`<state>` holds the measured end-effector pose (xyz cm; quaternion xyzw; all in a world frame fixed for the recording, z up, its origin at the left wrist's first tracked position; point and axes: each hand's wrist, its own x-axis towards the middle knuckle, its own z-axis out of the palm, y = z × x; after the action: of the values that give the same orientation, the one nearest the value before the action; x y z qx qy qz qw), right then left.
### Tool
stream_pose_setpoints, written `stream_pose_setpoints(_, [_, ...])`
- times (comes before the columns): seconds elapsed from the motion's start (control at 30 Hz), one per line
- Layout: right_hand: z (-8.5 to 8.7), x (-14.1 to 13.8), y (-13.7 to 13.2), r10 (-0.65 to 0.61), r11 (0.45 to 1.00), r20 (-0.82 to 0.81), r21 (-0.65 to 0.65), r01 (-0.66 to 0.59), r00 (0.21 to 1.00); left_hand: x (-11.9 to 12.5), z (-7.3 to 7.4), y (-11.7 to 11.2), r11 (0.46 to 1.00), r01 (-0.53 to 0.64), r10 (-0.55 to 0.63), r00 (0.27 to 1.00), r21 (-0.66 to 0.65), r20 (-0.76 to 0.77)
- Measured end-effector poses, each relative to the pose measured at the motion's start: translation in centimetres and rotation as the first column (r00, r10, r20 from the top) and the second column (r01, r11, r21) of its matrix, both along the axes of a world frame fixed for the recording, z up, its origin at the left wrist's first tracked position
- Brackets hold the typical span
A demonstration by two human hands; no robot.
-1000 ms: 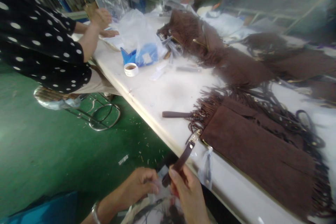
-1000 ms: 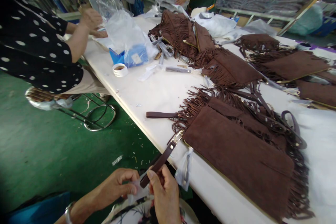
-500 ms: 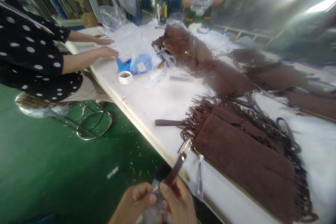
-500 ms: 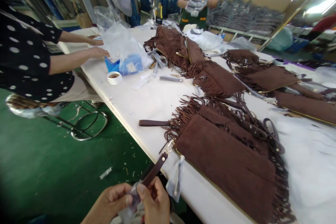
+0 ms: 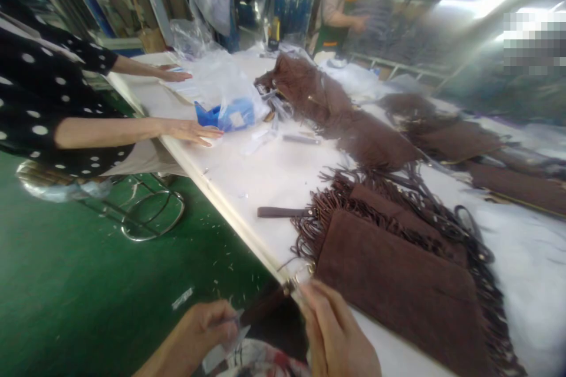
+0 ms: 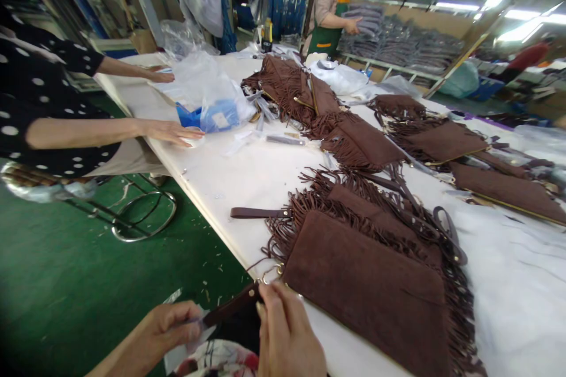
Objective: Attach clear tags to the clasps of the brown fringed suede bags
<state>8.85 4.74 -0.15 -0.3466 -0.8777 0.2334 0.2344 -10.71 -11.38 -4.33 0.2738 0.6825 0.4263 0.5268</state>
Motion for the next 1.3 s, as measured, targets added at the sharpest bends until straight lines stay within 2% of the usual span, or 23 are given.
stream_pose_setpoints(0.07, [0.2,-0.4,2.8,0.054,0.976,0.104,0.204,-0.075,0.993,0.6,-0.4,0.3,1.0,-0.005,0.005,1.0,0.001,0.026])
stream_pose_setpoints(0.13, [0.0,-1.0,4.6,0.072,0.953,0.199,0.274,-0.126,0.977,1.3,-0.6,0.8,1.0,-0.016,0.015,0.999,0.018,0.045])
stream_pose_setpoints(0.2, [-0.4,-1.5,5.3,0.08,0.957,0.215,0.258,-0.135,0.973,1.9,-0.7,1.5,0.999,-0.042,0.04,0.996,0.026,0.075])
stream_pose_setpoints(0.4, [-0.6,-1.9,5.2,0.088,0.981,0.122,0.163,-0.107,0.989,3.9,-1.0,3.7,0.983,-0.185,0.183,0.965,-0.006,0.187])
stream_pose_setpoints(0.53, [-0.5,-1.7,5.4,0.102,0.986,0.103,0.121,-0.114,0.989,4.9,-0.5,5.0,0.975,-0.221,0.211,0.94,0.009,0.267])
stream_pose_setpoints(0.63, [-0.4,-1.6,5.4,0.107,0.988,0.076,0.102,-0.114,0.991,5.0,0.2,5.7,0.97,-0.244,0.235,0.943,0.011,0.237])
stream_pose_setpoints(0.8, [-0.4,-1.7,5.5,0.133,0.988,0.048,0.07,-0.137,0.99,5.0,0.9,7.0,0.968,-0.246,0.242,0.967,0.042,0.084])
stream_pose_setpoints(1.03, [0.3,-1.7,5.7,0.141,0.99,0.052,-0.023,-0.14,0.989,6.3,1.3,9.0,0.941,-0.339,0.338,0.934,-0.009,0.112])
stream_pose_setpoints(1.1, [0.3,-1.7,5.7,0.149,0.988,0.071,-0.037,-0.147,0.986,6.6,1.3,9.1,0.947,-0.322,0.319,0.944,0.021,0.088])
stream_pose_setpoints(1.17, [0.3,-1.7,5.8,0.151,0.988,0.083,-0.038,-0.148,0.985,6.9,1.5,8.8,0.963,-0.268,0.261,0.956,0.033,0.132])
stream_pose_setpoints(1.3, [0.1,-1.6,5.9,0.154,0.988,0.052,-0.039,-0.152,0.987,6.8,1.7,7.4,0.988,-0.144,0.112,0.901,0.046,0.419])
